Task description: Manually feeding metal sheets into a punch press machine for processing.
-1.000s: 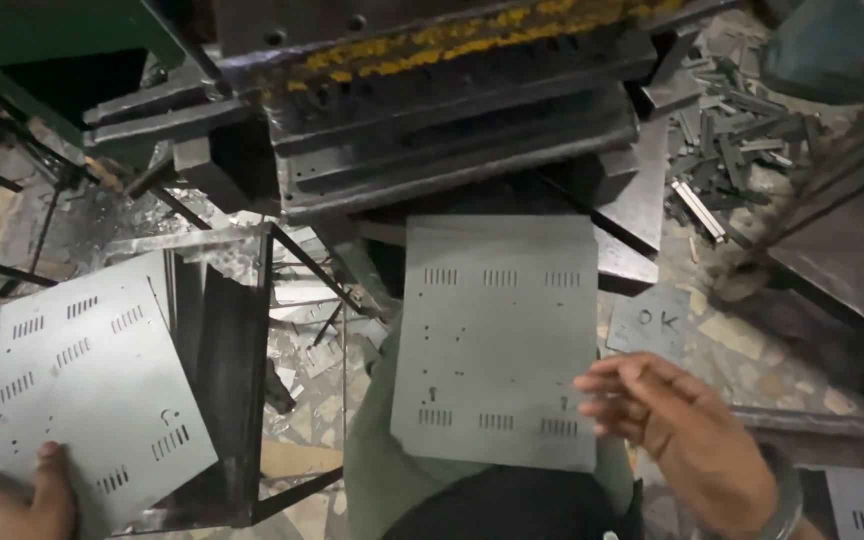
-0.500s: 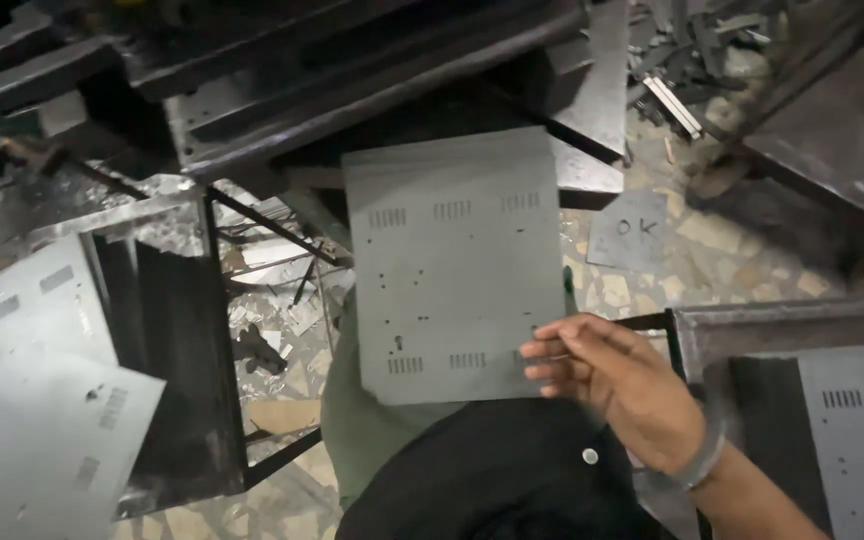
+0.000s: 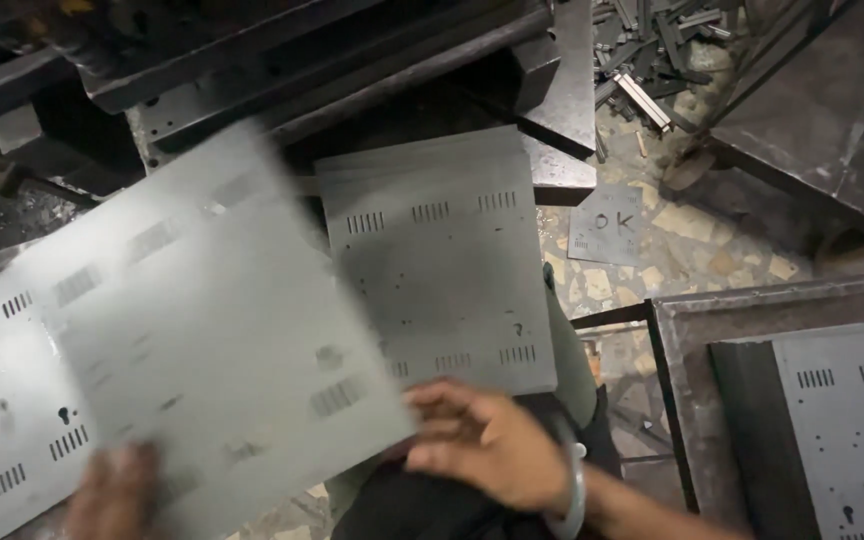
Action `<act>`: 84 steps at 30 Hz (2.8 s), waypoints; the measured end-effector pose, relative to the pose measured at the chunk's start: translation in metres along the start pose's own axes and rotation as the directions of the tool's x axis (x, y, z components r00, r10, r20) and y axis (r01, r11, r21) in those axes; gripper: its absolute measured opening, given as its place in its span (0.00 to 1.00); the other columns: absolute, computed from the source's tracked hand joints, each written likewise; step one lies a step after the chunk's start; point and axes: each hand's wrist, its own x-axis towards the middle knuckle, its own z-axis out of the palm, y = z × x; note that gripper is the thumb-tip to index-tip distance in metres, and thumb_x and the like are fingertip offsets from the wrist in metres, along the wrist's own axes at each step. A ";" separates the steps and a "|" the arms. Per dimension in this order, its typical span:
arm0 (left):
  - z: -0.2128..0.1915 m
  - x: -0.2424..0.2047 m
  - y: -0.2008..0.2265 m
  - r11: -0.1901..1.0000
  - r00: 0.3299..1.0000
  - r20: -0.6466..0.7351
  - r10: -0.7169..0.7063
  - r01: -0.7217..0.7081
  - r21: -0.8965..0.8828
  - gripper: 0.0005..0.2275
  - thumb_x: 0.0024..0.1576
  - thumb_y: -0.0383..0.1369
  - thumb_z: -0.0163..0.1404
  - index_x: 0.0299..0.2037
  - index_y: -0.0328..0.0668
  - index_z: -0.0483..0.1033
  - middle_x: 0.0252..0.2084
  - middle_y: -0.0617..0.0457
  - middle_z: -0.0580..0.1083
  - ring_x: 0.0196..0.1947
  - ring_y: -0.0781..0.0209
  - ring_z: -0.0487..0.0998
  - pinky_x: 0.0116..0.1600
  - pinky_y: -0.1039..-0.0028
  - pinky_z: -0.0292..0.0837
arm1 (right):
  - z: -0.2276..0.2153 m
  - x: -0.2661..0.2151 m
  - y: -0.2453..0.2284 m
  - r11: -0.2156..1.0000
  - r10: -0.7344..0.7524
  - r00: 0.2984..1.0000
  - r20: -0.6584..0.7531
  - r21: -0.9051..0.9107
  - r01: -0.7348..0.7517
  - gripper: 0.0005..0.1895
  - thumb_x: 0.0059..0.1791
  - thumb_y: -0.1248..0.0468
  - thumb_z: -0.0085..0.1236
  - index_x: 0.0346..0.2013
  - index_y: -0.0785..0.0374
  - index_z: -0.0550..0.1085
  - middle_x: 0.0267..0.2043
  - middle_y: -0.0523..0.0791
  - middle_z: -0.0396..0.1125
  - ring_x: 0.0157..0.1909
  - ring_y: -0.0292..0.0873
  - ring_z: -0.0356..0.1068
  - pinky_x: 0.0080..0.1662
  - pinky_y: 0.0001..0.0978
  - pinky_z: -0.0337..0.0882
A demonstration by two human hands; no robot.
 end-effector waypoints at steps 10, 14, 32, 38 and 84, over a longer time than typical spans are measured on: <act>0.150 -0.024 0.216 0.982 0.925 0.354 0.142 -0.086 -0.167 0.17 0.63 0.35 0.42 0.56 0.32 0.73 0.52 0.50 0.77 0.48 0.64 0.76 0.54 0.75 0.69 | 0.003 0.063 -0.064 0.948 -0.174 0.861 -0.479 0.155 0.278 0.11 0.54 0.65 0.49 0.42 0.73 0.71 0.38 0.55 0.74 0.36 0.46 0.76 0.44 0.36 0.80; 0.168 0.001 0.229 0.740 0.866 0.475 0.157 0.216 -0.637 0.11 0.66 0.32 0.44 0.51 0.29 0.69 0.47 0.48 0.69 0.36 0.65 0.71 0.44 0.77 0.76 | -0.018 0.122 -0.109 0.908 -0.127 0.884 -0.451 0.305 0.286 0.08 0.53 0.69 0.53 0.42 0.74 0.72 0.40 0.56 0.74 0.40 0.49 0.75 0.47 0.39 0.79; 0.230 0.011 0.259 0.735 0.891 0.398 0.218 0.118 -0.668 0.07 0.66 0.28 0.42 0.47 0.30 0.67 0.44 0.43 0.78 0.41 0.59 0.80 0.49 0.74 0.80 | -0.098 0.198 -0.145 0.863 -0.191 0.843 -0.504 0.323 0.389 0.06 0.50 0.74 0.54 0.40 0.78 0.73 0.38 0.57 0.71 0.34 0.53 0.75 0.37 0.36 0.80; 0.231 0.014 0.258 0.698 0.870 0.428 0.244 0.149 -0.700 0.06 0.64 0.29 0.46 0.41 0.30 0.69 0.45 0.42 0.79 0.39 0.62 0.78 0.49 0.75 0.78 | -0.094 0.200 -0.153 0.902 -0.118 0.816 -0.566 0.282 0.327 0.09 0.51 0.72 0.52 0.44 0.75 0.73 0.39 0.56 0.71 0.37 0.51 0.75 0.41 0.37 0.79; 0.152 0.030 0.228 0.801 0.887 0.426 0.178 0.121 -0.587 0.24 0.58 0.35 0.54 0.59 0.25 0.63 0.38 0.39 0.76 0.36 0.50 0.83 0.42 0.64 0.81 | -0.011 0.146 -0.122 0.961 -0.121 0.863 -0.491 0.161 0.226 0.12 0.52 0.63 0.62 0.29 0.68 0.74 0.28 0.52 0.68 0.31 0.49 0.76 0.38 0.38 0.79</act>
